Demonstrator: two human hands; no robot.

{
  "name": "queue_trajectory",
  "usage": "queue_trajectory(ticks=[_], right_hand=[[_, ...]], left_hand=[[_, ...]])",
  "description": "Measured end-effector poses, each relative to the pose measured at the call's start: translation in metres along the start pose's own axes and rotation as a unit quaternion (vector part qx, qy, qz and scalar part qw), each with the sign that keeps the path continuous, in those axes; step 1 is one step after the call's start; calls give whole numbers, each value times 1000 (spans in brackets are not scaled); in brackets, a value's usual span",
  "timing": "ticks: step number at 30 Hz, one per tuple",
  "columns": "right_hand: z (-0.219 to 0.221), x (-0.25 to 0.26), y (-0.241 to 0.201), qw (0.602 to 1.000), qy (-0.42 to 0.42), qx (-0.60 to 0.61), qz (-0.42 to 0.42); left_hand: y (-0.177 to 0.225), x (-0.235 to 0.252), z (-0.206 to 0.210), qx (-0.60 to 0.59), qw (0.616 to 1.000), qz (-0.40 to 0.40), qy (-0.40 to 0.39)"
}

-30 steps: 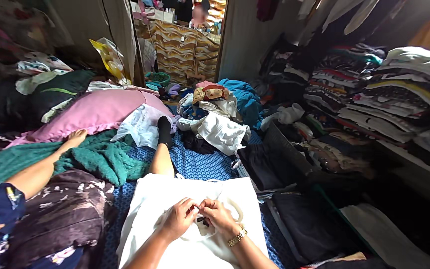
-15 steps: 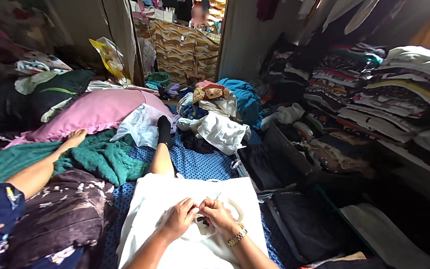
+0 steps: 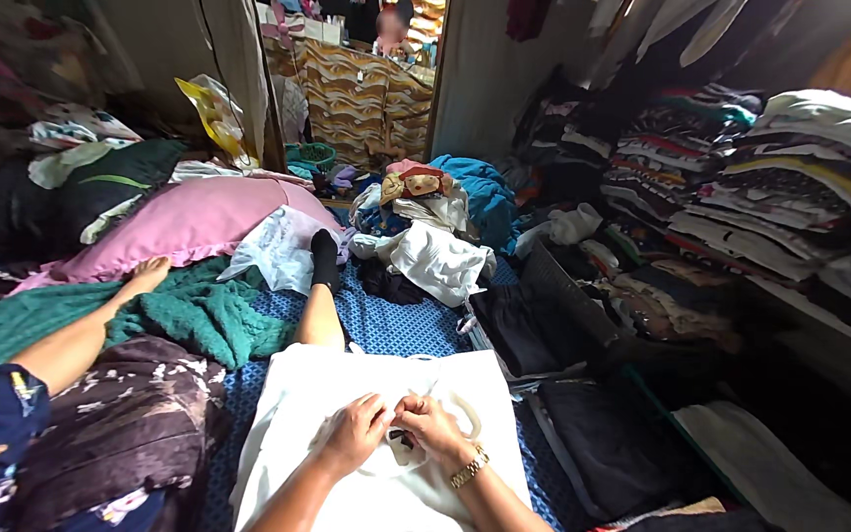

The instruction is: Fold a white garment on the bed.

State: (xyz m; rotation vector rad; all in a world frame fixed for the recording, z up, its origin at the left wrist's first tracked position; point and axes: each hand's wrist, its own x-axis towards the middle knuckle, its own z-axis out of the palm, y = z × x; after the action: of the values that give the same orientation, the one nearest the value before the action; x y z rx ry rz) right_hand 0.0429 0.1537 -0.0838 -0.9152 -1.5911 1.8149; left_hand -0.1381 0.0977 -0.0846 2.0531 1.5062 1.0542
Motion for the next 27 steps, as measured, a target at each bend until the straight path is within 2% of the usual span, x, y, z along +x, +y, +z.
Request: queue_trajectory(ticks=[6, 27], right_hand=[[2, -1, -2, 1000, 11, 13, -3], [2, -2, 0, 1000, 8, -8, -20]], left_hand=[[-2, 0, 1, -13, 1000, -3, 18], [3, 0, -7, 8, 998, -38, -49]])
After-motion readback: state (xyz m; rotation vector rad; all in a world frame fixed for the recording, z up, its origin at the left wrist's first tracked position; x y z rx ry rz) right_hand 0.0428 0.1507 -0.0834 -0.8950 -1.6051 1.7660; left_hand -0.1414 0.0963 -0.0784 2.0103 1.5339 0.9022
